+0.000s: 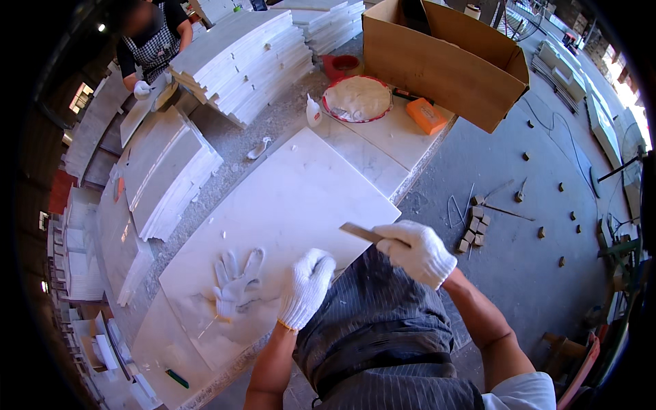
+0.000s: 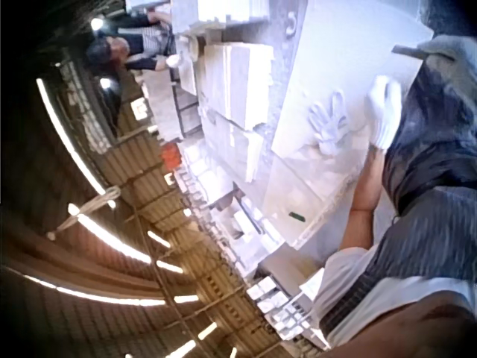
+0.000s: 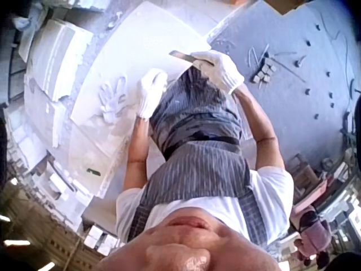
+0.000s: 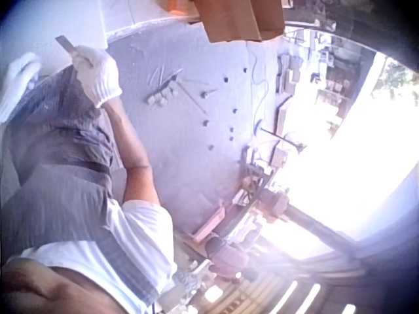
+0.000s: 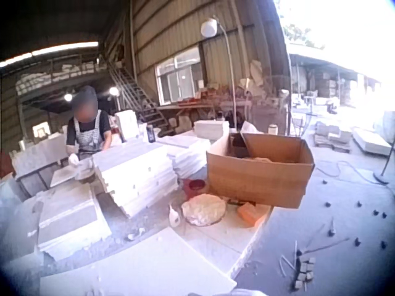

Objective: The person applies adhesive from a bottle onto a white rectangular panel and spreads it evenly using a metal trowel. The person repeatedly applies adhesive and smooths the surface across the panel.

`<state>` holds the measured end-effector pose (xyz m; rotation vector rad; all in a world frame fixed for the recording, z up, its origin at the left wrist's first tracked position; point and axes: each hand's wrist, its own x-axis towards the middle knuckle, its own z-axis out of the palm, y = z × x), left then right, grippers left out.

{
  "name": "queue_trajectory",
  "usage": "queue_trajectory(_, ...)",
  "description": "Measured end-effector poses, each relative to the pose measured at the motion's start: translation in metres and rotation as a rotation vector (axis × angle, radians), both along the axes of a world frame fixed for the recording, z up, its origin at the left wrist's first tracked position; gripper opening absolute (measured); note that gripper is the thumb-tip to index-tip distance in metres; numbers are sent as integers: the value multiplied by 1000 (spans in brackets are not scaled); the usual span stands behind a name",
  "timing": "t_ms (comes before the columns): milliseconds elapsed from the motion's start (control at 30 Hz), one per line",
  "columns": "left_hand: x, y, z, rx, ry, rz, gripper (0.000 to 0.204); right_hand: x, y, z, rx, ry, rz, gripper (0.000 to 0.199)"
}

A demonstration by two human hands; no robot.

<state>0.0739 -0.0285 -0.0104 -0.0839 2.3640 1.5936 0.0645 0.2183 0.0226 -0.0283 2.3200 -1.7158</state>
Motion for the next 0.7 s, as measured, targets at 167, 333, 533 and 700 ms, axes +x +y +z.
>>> queue_trajectory(167, -12, 5, 24, -339, -32, -167, 22, -47, 29, 9, -241, -19, -163, 46)
queue_trajectory(333, -11, 22, 11, -148, 365, 13, 20, -55, 17, 7, -365, -41, -91, 50)
queue_trajectory(533, -21, 20, 28, -173, -41, -118, 24, -59, 16, -6, -430, -92, -142, 43)
queue_trajectory(700, -19, 3, -16, -297, 331, 86, 33, -100, 42, 6, -110, 111, -285, 28)
